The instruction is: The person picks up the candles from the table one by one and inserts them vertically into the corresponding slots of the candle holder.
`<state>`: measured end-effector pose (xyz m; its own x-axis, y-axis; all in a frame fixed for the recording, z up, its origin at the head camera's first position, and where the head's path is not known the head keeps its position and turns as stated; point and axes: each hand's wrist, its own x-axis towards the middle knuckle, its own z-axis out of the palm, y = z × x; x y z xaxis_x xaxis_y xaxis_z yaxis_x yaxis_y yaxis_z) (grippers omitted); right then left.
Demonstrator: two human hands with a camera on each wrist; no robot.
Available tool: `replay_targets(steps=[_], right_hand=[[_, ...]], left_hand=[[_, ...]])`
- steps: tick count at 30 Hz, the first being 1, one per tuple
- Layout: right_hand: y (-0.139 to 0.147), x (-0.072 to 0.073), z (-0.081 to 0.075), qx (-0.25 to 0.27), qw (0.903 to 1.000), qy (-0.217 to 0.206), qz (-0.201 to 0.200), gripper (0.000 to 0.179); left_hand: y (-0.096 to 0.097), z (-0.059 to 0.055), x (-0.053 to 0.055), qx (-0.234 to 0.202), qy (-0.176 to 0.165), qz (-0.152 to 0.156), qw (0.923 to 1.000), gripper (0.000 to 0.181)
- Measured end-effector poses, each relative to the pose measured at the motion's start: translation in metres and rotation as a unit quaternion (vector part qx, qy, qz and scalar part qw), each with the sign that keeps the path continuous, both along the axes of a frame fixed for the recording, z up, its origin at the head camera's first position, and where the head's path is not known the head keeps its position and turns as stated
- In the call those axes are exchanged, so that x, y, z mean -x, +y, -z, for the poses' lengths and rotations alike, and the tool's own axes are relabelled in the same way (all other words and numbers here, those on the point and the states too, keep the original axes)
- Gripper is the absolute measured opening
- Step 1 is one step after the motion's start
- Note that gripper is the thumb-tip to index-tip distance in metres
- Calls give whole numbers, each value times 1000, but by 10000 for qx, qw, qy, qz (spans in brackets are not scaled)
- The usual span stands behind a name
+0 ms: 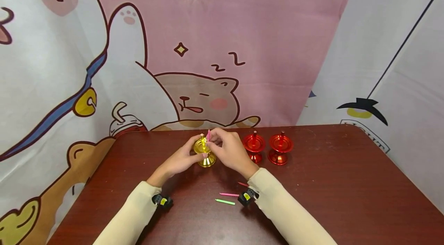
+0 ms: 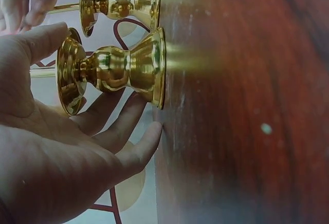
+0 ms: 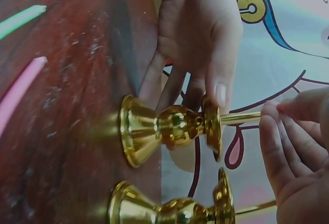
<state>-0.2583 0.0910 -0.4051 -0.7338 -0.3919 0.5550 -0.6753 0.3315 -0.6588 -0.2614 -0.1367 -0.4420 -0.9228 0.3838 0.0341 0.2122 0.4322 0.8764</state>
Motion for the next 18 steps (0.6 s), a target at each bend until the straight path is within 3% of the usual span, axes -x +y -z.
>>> replay_targets(steps=[11, 18], right_hand=[[-18, 14, -10, 113, 9984, 267, 476, 5], [-25, 19, -9, 135, 9980, 364, 501, 4]], left_hand=[[-1, 0, -1, 5, 40, 30, 10000, 76], [0, -1, 0, -55, 111, 85, 9999, 75]])
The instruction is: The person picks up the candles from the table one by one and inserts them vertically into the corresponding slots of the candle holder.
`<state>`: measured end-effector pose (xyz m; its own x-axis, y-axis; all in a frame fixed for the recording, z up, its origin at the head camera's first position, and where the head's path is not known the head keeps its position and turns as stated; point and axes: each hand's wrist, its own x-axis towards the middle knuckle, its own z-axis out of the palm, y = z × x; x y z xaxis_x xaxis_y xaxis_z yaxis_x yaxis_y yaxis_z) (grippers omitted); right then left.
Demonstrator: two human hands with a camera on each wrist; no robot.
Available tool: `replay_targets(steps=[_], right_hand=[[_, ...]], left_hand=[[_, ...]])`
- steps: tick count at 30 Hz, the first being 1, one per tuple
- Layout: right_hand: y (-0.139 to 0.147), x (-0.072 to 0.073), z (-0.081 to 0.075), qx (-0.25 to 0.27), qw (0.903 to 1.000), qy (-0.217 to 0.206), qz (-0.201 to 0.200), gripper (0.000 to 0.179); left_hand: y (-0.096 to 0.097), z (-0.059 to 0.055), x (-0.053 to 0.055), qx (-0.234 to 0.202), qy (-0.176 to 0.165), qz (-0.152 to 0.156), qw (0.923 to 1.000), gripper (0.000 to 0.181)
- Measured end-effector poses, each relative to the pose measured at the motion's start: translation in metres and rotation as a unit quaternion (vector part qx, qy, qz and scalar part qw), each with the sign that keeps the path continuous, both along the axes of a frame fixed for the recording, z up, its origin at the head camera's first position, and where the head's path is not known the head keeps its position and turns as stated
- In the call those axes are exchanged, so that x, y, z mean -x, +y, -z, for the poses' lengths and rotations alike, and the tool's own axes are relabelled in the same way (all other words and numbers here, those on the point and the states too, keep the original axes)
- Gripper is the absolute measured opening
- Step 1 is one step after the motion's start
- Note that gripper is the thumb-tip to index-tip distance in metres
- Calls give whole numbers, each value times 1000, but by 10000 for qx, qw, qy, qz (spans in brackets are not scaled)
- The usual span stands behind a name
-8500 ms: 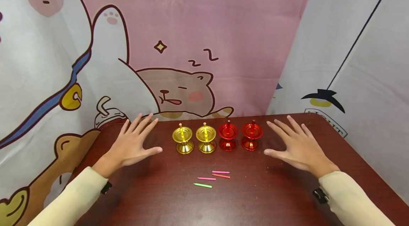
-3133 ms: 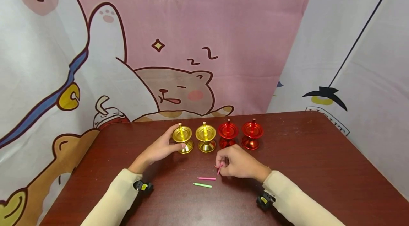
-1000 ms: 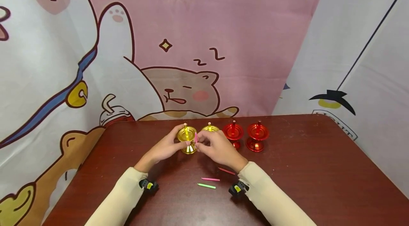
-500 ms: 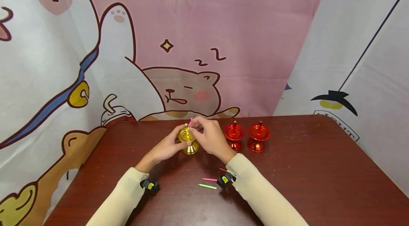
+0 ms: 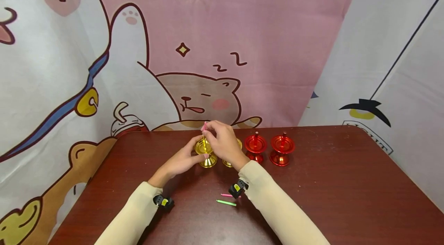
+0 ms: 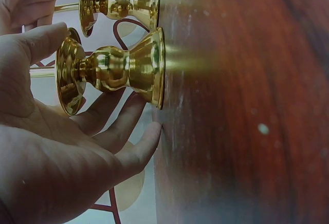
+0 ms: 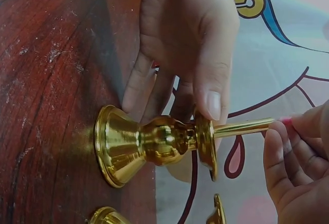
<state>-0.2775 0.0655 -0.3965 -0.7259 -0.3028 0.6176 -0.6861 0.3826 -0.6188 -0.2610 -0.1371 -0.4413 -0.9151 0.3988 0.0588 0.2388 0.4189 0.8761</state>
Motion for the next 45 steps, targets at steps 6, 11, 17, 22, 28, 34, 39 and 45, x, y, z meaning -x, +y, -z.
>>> replay_targets(steps=[6, 11, 17, 22, 28, 34, 39, 45], right_hand=[[-4, 0, 1, -12, 9999, -71, 131, 4], [-6, 0, 3, -29, 9998, 10, 180, 5], [-7, 0, 5, -79, 9997, 17, 209, 5], [-7, 1, 4, -139, 9997, -36, 211, 7], [-8, 1, -1, -390, 9991, 57, 180, 9], [-9, 2, -5, -647, 9975, 243, 168, 11], [-9, 1, -6, -701, 9969, 305, 194, 11], [-10, 1, -5, -673, 9971, 286, 188, 11]], left_hand=[[0, -1, 0, 10, 26, 10, 10000, 75], [0, 0, 0, 3, 43, -20, 10000, 74], [0, 0, 0, 61, 35, -55, 10000, 74], [0, 1, 0, 45, 45, -36, 10000, 74], [0, 1, 0, 32, 80, -27, 10000, 73], [0, 0, -1, -20, 72, -5, 10000, 73], [0, 0, 0, -11, 86, -26, 10000, 74], [0, 1, 0, -20, 79, -15, 10000, 74]])
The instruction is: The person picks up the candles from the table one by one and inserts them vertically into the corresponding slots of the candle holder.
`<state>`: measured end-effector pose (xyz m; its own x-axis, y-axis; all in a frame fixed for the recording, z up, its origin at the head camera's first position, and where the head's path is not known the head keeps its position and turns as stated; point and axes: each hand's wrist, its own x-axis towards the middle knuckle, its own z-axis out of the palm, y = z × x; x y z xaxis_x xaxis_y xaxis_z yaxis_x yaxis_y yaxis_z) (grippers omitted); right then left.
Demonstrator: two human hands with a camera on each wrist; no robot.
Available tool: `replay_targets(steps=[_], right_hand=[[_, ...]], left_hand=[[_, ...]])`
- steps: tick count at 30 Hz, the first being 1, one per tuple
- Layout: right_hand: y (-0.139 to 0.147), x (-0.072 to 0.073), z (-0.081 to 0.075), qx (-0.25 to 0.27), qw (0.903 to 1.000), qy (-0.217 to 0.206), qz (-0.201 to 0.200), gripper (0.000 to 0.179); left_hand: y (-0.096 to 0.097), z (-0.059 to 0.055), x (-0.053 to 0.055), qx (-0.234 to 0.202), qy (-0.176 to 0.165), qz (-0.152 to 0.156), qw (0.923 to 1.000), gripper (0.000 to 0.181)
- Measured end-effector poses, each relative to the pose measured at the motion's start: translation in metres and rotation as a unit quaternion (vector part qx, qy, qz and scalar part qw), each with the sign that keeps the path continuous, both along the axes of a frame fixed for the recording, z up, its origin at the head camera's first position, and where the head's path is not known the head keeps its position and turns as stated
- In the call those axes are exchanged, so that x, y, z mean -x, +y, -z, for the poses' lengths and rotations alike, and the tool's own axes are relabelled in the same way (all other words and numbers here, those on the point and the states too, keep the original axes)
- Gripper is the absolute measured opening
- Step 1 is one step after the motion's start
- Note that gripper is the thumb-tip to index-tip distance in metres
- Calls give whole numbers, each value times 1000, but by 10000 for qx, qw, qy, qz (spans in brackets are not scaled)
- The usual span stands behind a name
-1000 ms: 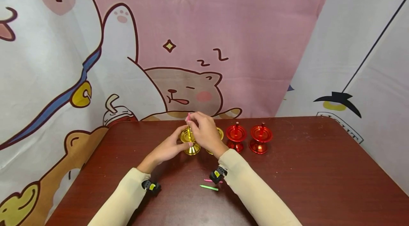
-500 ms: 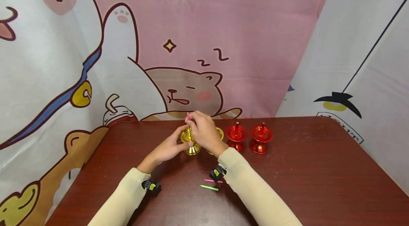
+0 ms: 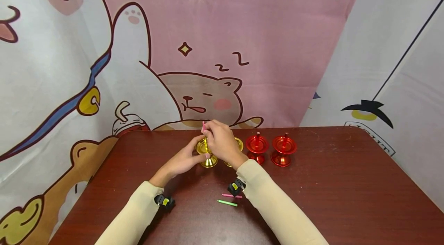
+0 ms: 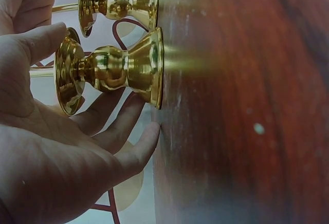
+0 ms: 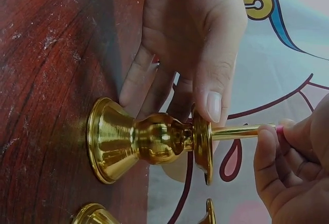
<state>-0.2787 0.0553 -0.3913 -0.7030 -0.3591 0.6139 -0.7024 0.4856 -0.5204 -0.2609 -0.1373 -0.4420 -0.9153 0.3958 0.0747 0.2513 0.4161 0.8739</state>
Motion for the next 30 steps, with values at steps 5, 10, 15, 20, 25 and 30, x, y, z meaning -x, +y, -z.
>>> replay_targets(steps=[5, 10, 15, 20, 25, 30], right_hand=[[0, 1, 3, -5, 10000, 11, 46, 10], [-1, 2, 5, 6, 10000, 15, 72, 9], [-1, 2, 7, 33, 10000, 9, 56, 9], [-1, 2, 7, 82, 9999, -28, 55, 9], [-1, 2, 7, 141, 9998, -94, 44, 9], [-1, 1, 8, 157, 9998, -74, 72, 8]], left_hand=[[0, 0, 0, -4, -34, 23, 10000, 75], [0, 1, -1, 26, -40, -13, 10000, 75], [-1, 2, -1, 58, -80, -41, 9999, 76], [-1, 1, -1, 34, -68, -36, 10000, 76], [-1, 0, -1, 34, -50, -22, 10000, 76], [0, -2, -2, 63, -60, -15, 10000, 77]])
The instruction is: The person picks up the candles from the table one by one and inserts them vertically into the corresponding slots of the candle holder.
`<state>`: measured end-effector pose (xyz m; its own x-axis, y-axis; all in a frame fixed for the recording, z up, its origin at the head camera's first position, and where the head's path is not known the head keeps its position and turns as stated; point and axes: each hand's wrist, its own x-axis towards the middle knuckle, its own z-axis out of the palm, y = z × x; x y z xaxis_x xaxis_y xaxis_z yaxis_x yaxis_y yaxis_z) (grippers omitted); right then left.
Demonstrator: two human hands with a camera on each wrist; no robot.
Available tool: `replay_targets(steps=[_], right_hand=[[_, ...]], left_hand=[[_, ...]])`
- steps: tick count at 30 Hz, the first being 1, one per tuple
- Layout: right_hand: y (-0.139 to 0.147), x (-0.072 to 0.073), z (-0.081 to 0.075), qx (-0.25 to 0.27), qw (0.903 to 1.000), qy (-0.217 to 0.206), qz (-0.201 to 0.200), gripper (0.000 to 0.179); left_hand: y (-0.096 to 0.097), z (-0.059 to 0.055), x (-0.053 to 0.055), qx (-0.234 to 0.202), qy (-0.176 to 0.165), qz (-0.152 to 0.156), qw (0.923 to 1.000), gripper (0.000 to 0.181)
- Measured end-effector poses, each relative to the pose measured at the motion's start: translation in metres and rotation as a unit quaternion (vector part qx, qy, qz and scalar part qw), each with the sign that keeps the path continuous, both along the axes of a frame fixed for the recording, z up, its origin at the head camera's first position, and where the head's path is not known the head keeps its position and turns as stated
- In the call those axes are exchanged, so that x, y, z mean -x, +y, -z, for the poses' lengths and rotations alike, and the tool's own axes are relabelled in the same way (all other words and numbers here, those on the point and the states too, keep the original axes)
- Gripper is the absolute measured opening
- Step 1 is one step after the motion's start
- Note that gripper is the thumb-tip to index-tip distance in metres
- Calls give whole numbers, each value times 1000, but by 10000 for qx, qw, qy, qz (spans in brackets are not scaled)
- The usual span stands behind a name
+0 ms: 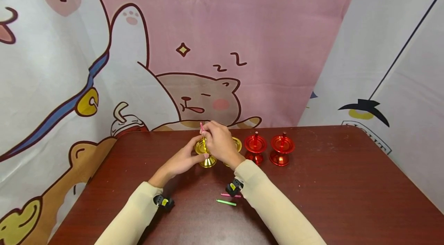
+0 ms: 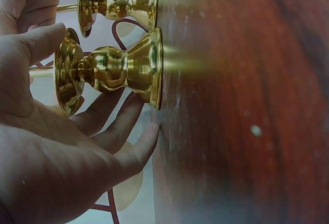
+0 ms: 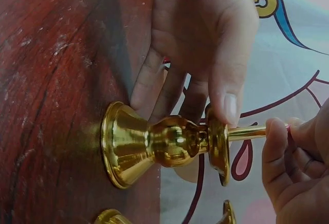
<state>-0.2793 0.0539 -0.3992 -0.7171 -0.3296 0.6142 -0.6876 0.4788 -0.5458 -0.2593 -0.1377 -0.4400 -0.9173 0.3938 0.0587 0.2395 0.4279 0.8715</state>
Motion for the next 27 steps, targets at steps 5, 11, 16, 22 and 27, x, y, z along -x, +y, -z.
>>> replay_targets(steps=[5, 11, 16, 22, 27], right_hand=[[0, 0, 2, 29, 10000, -54, 1, 8], [1, -1, 0, 71, 9995, -306, -75, 7], [1, -3, 0, 104, 9990, -421, -135, 6], [2, -6, -1, 45, 9992, -392, -41, 7], [9, -13, -7, 67, 9991, -424, 54, 10]], left_hand=[[0, 0, 1, -33, -7, 45, 10000, 77], [0, 1, 1, -17, -6, 21, 10000, 76], [0, 3, 0, -49, -2, -6, 10000, 75], [-2, 3, 1, -157, -48, 65, 9998, 74], [-3, 3, 2, -178, -91, 56, 9998, 74]])
